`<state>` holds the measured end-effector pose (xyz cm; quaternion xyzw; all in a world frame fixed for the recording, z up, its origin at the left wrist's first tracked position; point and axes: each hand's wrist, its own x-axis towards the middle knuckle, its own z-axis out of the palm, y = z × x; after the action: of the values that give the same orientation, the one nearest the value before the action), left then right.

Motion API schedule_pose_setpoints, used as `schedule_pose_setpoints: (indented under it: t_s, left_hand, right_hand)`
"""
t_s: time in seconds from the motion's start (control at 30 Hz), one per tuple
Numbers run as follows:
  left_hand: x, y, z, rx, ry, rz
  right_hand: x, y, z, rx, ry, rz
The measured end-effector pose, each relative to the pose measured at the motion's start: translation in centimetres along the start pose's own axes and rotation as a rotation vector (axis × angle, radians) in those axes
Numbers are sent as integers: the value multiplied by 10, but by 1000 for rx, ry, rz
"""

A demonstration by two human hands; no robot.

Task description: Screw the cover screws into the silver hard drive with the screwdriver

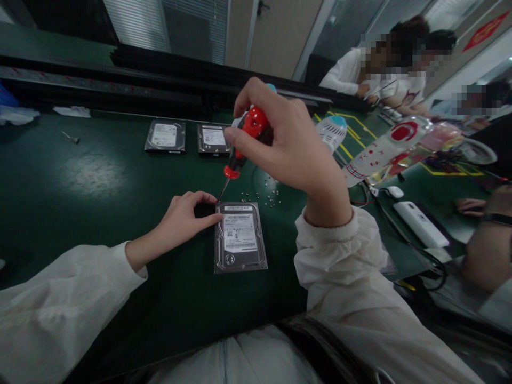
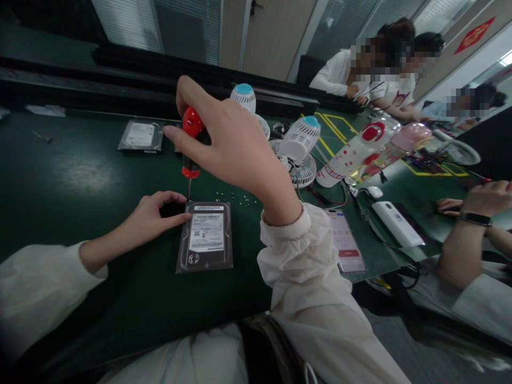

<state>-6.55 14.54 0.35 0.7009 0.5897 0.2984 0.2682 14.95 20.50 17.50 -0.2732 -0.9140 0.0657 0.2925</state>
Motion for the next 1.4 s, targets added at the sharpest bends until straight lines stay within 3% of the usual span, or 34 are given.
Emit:
schedule_pose_setpoints:
  t_s: [0.87,1.07,1.23,1.4]
  left_hand:
    - [0,5,-2,-31,-3,-1]
    - [0,6,-2,-5,-13,-15]
    - [1,5,-2,-4,-3,8]
    - [1,4,-2,1,-4,-3]
  right_hand:
    - [-1,4,-1,-33,-25,-28]
    - [-1,4,0,-60,10,23]
    - [0,3,-1,-37,-9,-28]
    - [0,2,1,-62,28,40]
